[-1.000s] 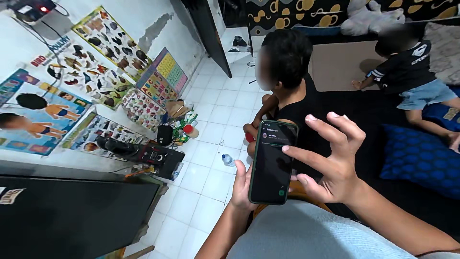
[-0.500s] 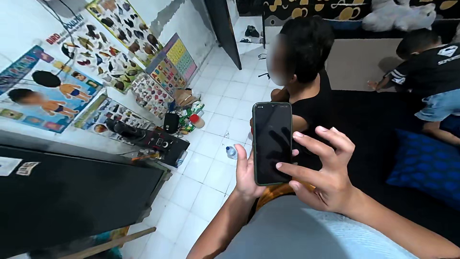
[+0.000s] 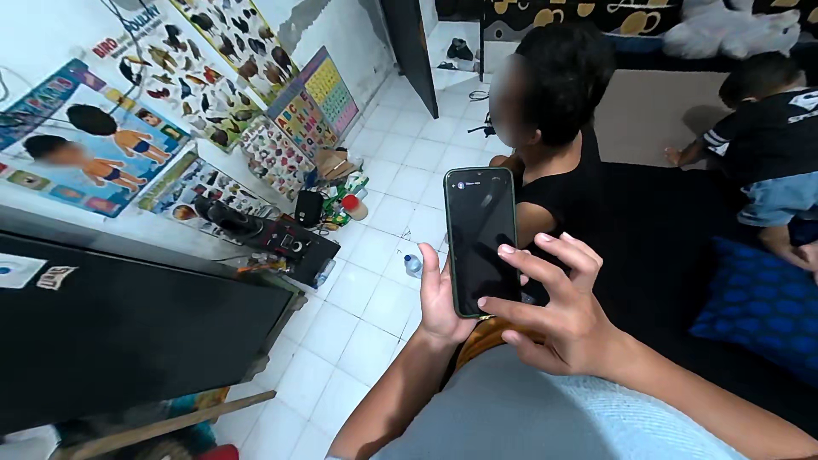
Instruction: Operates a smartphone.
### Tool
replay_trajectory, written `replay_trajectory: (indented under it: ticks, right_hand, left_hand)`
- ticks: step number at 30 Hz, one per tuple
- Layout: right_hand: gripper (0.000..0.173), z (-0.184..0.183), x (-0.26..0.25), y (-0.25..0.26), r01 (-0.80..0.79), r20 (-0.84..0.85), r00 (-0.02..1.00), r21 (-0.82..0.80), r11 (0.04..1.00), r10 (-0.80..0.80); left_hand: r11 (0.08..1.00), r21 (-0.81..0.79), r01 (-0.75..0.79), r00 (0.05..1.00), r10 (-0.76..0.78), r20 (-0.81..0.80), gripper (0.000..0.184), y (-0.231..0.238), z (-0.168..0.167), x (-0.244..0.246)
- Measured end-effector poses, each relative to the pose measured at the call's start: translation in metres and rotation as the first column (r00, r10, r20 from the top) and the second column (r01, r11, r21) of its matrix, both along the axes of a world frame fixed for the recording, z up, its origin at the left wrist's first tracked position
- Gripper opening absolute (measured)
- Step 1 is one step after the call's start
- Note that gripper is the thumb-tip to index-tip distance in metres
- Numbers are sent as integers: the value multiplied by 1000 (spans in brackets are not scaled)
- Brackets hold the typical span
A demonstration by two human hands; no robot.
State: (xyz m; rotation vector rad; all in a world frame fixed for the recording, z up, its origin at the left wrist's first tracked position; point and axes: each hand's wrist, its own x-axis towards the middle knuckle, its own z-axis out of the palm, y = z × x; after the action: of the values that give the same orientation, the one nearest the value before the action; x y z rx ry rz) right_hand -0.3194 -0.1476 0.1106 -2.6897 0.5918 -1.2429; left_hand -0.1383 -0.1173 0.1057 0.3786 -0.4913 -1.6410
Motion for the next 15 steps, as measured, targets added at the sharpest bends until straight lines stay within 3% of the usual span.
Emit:
replay_trajectory:
  ticks: [15]
  right_hand:
    - [38, -2, 3, -1, -21, -13, 1000, -14, 1000, 21]
  left_hand:
    - [1000, -1, 6, 1000, -6, -19, 81, -2, -1, 1]
